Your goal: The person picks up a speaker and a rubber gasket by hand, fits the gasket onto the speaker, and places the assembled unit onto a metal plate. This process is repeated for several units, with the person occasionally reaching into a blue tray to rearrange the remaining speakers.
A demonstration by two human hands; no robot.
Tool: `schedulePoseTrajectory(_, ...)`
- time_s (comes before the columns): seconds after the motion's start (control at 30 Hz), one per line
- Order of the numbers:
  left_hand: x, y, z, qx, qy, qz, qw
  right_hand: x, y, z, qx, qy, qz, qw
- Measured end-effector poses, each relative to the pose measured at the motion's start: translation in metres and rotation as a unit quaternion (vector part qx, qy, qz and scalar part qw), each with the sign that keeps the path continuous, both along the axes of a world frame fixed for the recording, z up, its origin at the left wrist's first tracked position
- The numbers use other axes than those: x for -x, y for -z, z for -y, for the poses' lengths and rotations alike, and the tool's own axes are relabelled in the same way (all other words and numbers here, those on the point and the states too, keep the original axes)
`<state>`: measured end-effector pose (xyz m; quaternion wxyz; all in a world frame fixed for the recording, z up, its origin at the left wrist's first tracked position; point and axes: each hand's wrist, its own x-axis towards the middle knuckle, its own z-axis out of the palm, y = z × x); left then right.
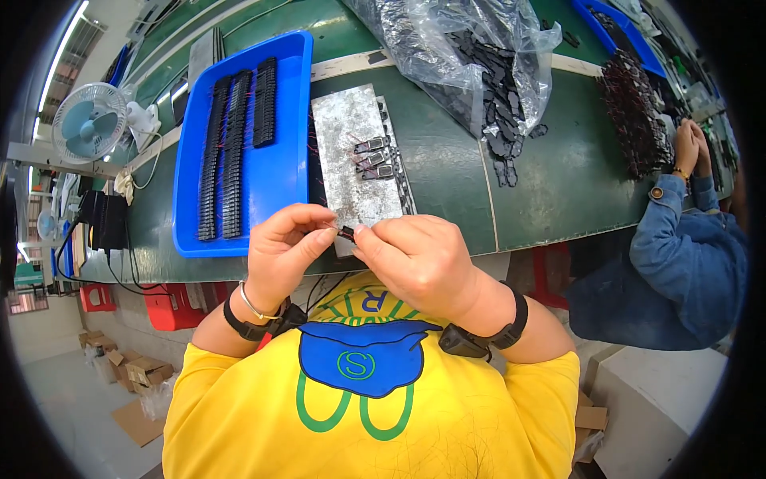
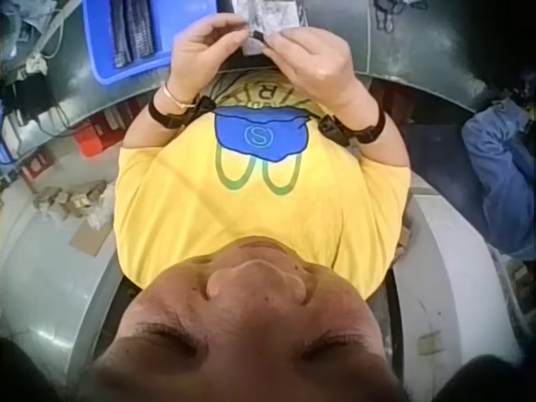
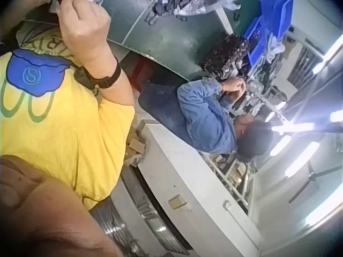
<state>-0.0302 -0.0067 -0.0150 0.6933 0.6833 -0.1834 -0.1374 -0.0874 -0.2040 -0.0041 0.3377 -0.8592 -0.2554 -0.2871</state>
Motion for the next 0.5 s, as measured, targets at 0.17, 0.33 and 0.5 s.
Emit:
schedulePoseTrajectory(0.17,0.001,-0.007,0.000,0.014,0.018,-0.054,0.998,-0.001,0.001,0.000,0.024,0.005,0.019,1.000)
schedulePoseTrajectory(0.33,0.000,-0.023,0.003,-0.164,0.056,0.177,0.969,0.000,0.000,0.001,0.063,0.010,0.043,0.997)
schedulePoseTrajectory(0.5,0.002,-0.025,0.005,-0.172,0.030,0.186,0.967,0.002,-0.001,0.001,0.078,0.007,0.055,0.995)
